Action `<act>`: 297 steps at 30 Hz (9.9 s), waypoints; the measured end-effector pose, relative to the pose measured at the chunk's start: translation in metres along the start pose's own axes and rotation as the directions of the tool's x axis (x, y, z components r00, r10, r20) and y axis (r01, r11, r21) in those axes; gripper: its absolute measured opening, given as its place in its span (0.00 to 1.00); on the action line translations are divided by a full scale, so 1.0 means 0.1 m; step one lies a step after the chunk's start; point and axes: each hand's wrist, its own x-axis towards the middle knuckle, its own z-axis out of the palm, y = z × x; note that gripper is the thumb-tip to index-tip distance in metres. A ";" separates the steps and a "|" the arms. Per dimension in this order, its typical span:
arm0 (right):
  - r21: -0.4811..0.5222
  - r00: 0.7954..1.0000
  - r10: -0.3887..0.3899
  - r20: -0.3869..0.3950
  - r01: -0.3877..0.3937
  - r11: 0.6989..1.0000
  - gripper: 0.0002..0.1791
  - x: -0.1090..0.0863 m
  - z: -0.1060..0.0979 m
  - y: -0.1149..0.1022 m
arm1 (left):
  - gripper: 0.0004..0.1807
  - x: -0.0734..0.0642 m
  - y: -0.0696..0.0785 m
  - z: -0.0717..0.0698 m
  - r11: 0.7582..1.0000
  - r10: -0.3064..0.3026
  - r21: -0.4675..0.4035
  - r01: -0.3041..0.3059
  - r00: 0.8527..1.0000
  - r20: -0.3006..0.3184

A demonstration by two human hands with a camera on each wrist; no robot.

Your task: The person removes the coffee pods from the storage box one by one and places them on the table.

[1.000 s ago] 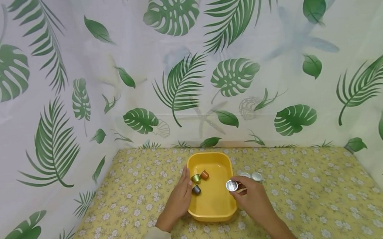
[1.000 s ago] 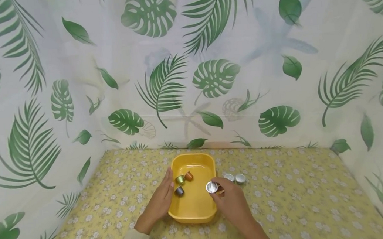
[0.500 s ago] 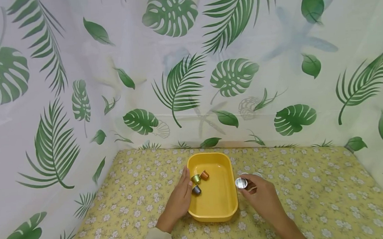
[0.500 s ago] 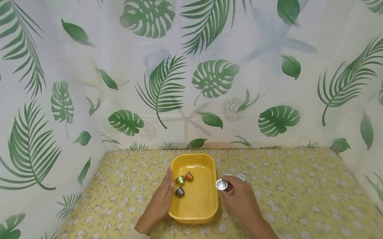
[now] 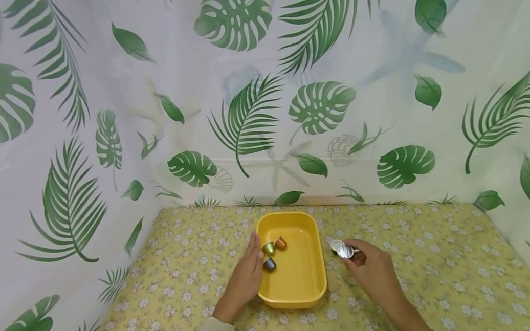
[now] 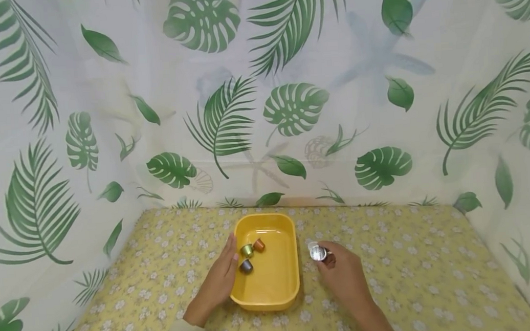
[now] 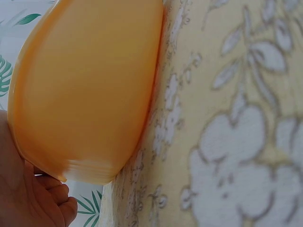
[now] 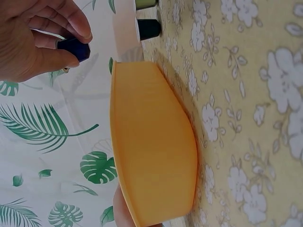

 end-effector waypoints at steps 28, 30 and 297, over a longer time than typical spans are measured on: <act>-0.100 0.995 0.022 -0.096 -0.031 0.995 0.23 0.13 -0.16 0.39 | 0.30 0.00 -0.02 0.02 1.000 -0.003 0.000 0.003 1.000 -0.010; -0.101 0.995 0.019 -0.096 -0.029 0.994 0.23 0.13 -0.16 0.40 | 0.30 0.00 -0.02 0.02 1.000 -0.006 0.007 0.006 1.000 -0.015; -0.102 0.864 -0.040 0.502 0.105 0.989 0.20 0.36 1.27 -0.71 | 0.33 -0.01 -0.02 -0.02 1.000 0.005 0.014 -0.005 1.000 0.001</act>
